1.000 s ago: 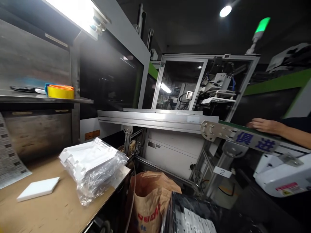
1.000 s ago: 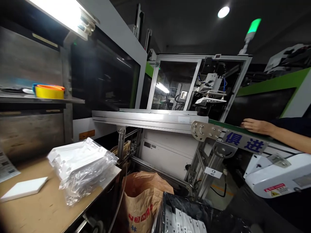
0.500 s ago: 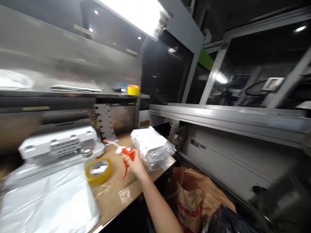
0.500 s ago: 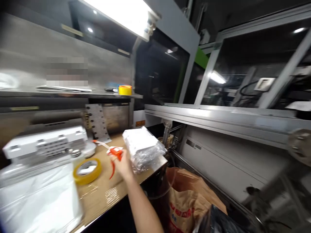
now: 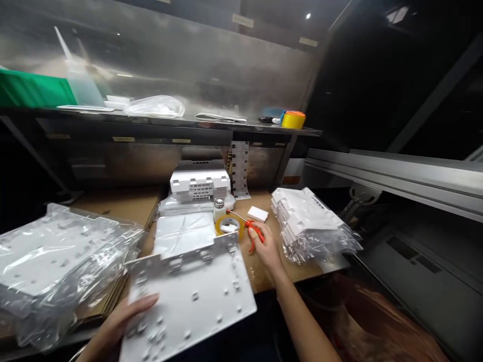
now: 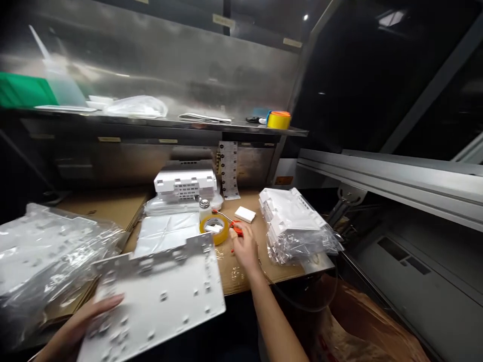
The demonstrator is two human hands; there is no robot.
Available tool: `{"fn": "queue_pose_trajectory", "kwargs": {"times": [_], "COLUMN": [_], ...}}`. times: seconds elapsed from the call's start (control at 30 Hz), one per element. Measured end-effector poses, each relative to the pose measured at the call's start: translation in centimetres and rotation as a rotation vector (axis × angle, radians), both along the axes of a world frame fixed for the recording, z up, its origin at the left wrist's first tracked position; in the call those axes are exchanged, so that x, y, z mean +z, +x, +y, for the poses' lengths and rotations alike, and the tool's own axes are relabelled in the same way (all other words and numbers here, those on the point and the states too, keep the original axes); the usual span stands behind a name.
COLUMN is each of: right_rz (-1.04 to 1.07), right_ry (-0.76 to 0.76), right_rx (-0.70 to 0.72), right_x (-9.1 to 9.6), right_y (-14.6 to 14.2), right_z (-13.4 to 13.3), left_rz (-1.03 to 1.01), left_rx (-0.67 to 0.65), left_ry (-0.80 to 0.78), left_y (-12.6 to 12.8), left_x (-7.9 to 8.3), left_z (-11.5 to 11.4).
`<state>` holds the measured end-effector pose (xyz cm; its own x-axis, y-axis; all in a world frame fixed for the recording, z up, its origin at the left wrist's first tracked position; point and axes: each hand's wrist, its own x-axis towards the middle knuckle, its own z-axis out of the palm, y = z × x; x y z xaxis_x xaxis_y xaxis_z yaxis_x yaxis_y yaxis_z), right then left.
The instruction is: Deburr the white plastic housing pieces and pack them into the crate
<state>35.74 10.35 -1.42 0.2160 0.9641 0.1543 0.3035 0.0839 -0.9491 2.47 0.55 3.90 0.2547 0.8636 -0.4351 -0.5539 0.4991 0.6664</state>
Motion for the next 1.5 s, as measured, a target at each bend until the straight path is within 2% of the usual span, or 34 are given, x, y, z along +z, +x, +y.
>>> {"fn": "queue_pose_trajectory", "kwargs": {"times": [0.07,0.13,0.17,0.23,0.33,0.43,0.5,0.57,0.67,0.9,1.03,1.1,1.17,1.27,1.37,1.5], "right_rz": [0.116,0.415,0.602,0.938,1.143,1.165,1.134,1.106,1.096,1.048,0.97,0.908,0.799,0.513,0.293,0.206], "right_ry": [-0.086,-0.268,-0.36,-0.47,-0.385,-0.2,-0.119,-0.083,-0.07,-0.073,-0.05,-0.062,-0.109,-0.185,-0.118,-0.014], "right_rx": [0.143,0.248,0.252,0.156,-0.12,-0.37,-0.474,-0.52,-0.546,-0.536,-0.589,-0.597,-0.546,-0.438,-0.315,-0.222], "right_x": [-0.6,-1.9,-2.6,-3.8,-4.1,-2.7,-1.6,-0.8,-0.2,0.4,-0.1,-0.8,-1.6,-2.2,-1.6,-0.7], "right_y": [-0.3,-0.3,0.0,0.9,3.3,5.5,6.3,6.6,6.4,6.3,5.5,3.8,1.4,-2.8,-5.8,-7.2], "right_z": [-3.6,-7.4,-9.1,-11.9,-14.5,-15.8,-16.3,-16.7,-17.1,-17.4,-17.7,-17.9,-18.2,-18.5,-18.4,-17.9], "left_rz": [0.337,0.578,0.644,0.743,0.932,1.215,1.419,1.558,1.549,1.171,1.018,1.026,1.033,1.049,1.1,1.122], "left_rx": [-0.1,-0.212,-0.249,-0.286,-0.305,-0.373,-0.452,-0.507,-0.53,-0.539,-0.511,-0.47,-0.437,-0.427,-0.434,-0.491], "left_ry": [0.043,0.178,0.246,0.365,0.523,0.718,0.867,0.954,0.894,0.624,0.567,0.606,0.635,0.633,0.628,0.655], "left_y": [1.2,2.8,3.4,4.2,3.9,2.4,1.5,0.9,0.5,-0.6,-0.7,-0.4,0.2,0.9,1.1,0.3], "left_x": [-0.8,-1.5,-1.9,-2.9,-4.8,-6.8,-8.0,-8.8,-8.9,-7.6,-7.1,-6.6,-6.3,-6.0,-6.0,-5.8], "left_z": [1.4,3.2,4.0,5.4,6.3,6.4,6.3,6.4,7.1,11.0,11.7,11.4,11.1,10.6,10.5,11.1]}}
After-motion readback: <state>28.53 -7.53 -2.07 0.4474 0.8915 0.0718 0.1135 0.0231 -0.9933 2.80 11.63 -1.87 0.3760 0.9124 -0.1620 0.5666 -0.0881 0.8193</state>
